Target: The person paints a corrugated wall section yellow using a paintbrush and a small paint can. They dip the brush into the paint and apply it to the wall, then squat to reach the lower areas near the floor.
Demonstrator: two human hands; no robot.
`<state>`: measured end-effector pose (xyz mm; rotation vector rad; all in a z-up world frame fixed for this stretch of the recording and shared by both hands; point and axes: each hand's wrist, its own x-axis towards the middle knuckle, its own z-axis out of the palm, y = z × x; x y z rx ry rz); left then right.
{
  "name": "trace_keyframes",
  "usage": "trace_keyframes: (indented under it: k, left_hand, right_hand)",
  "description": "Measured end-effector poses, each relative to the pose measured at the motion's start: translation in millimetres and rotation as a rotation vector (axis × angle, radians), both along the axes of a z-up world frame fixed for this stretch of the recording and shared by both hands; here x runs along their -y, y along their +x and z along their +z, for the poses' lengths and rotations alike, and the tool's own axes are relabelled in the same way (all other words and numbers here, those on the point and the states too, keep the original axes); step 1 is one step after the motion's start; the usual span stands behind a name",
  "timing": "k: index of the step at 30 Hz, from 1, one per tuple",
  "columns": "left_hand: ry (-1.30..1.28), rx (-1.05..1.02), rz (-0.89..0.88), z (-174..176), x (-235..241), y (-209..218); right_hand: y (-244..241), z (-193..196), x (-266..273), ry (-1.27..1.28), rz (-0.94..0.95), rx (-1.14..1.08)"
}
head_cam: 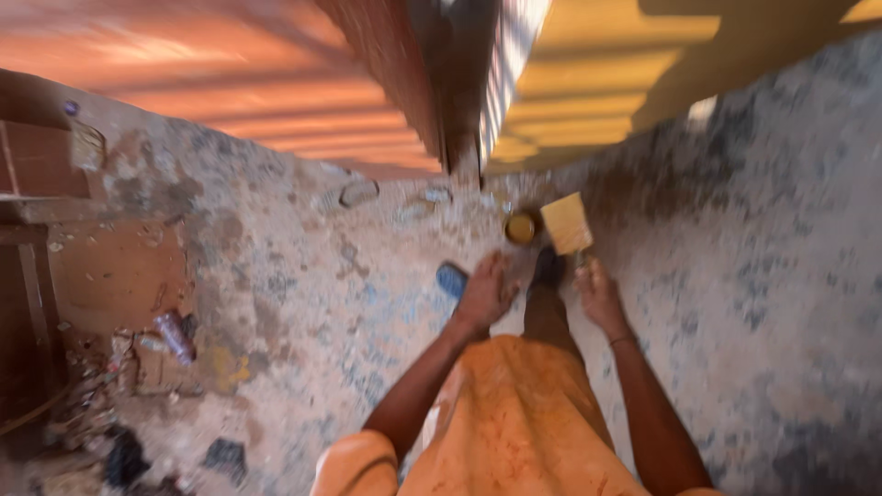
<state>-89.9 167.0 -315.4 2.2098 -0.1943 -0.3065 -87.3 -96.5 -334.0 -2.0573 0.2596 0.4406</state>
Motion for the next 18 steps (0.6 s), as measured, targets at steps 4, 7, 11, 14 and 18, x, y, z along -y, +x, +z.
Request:
trace_keyframes:
  k: [4, 7, 11, 14, 18]
  left_hand:
    - [0.157, -0.096, -0.073, -16, -30, 2]
    - [0.200, -0.167, -0.090, -9, -42, 1]
    - [0.195, -0.147, 0.004, 0, -53, -17]
    - [0.211, -0.170, 0.112, -1, -54, -48]
    - [0.250, -0.290, 0.192, -1, -61, -90]
  right_hand:
    - [-55, -10, 19, -0.125, -0.100, -0.073]
    - [-83, -17, 10, -0.182, -0.155, -0.166]
    - [-108, -39, -19, -0.112, -0.102, -0.237]
    - [-116, -51, -32, -0.159, 0.115, -0.135]
    - [-91, -65, -40, -0.116, 0.246, -0.130]
